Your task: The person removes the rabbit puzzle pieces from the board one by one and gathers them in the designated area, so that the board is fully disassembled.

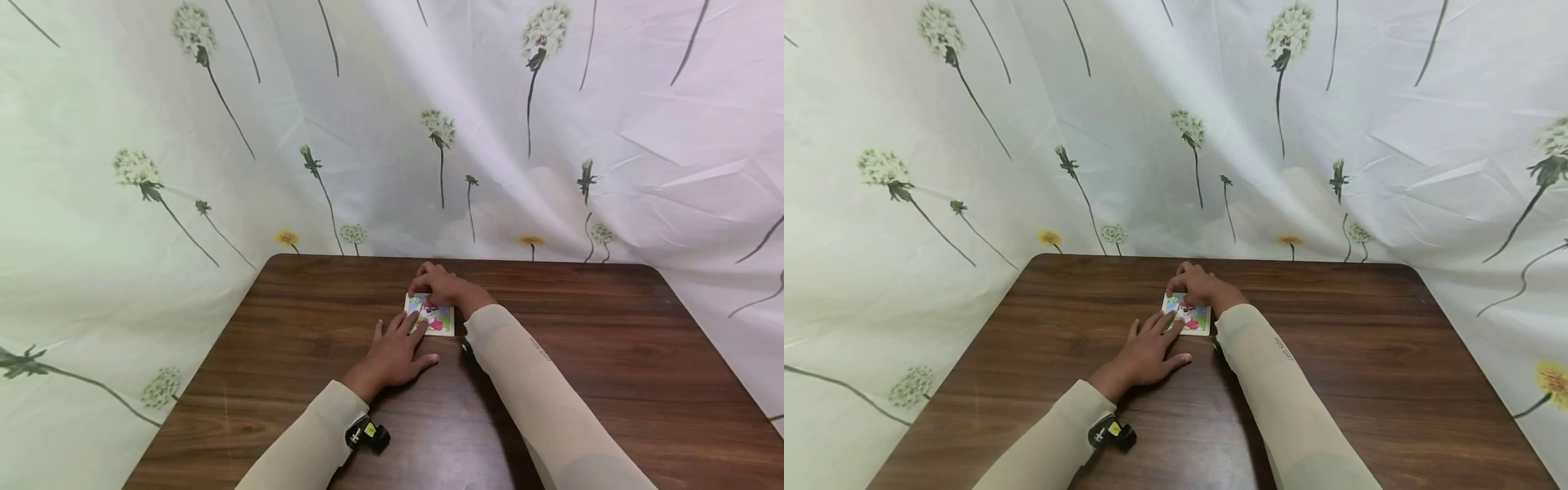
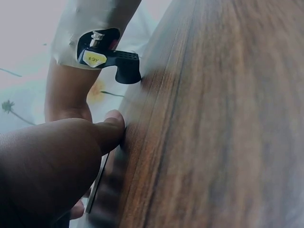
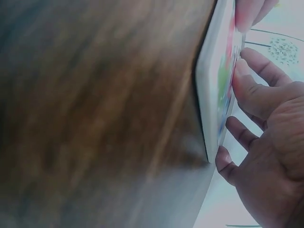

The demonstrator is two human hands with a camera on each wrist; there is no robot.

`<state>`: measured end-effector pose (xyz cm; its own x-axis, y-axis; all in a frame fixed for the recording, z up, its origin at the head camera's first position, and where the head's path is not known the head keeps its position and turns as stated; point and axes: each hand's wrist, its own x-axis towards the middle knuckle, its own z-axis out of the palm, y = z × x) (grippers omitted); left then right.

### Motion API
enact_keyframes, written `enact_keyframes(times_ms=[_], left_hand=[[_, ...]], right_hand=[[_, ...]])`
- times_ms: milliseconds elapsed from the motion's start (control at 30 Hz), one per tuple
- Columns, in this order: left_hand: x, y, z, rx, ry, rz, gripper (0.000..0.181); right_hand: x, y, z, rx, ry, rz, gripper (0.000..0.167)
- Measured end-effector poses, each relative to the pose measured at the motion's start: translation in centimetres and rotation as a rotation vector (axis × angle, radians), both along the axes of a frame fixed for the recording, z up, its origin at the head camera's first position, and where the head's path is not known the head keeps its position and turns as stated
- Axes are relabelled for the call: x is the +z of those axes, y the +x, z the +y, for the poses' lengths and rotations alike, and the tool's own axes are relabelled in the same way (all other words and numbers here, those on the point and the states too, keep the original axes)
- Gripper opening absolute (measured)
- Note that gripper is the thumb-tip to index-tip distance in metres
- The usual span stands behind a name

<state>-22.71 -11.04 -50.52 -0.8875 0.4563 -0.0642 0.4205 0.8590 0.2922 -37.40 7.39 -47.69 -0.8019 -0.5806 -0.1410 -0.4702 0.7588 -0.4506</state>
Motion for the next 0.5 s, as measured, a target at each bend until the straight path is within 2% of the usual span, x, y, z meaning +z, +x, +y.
enact_keyframes(times_ms=[267,500], left_hand=[[0.04,0.07,0.06,0.003,-0.015,0.002,0.077],[0.23,0.05,0.01,0.007,-0.018,-0.002,0.077]], right_hand=[[0.47,-0.26,-0.47,0.027,0.092,-0.023,0.036],[0.86,-0.36,-0.74,0.039,0.124,-0.044,0.039]])
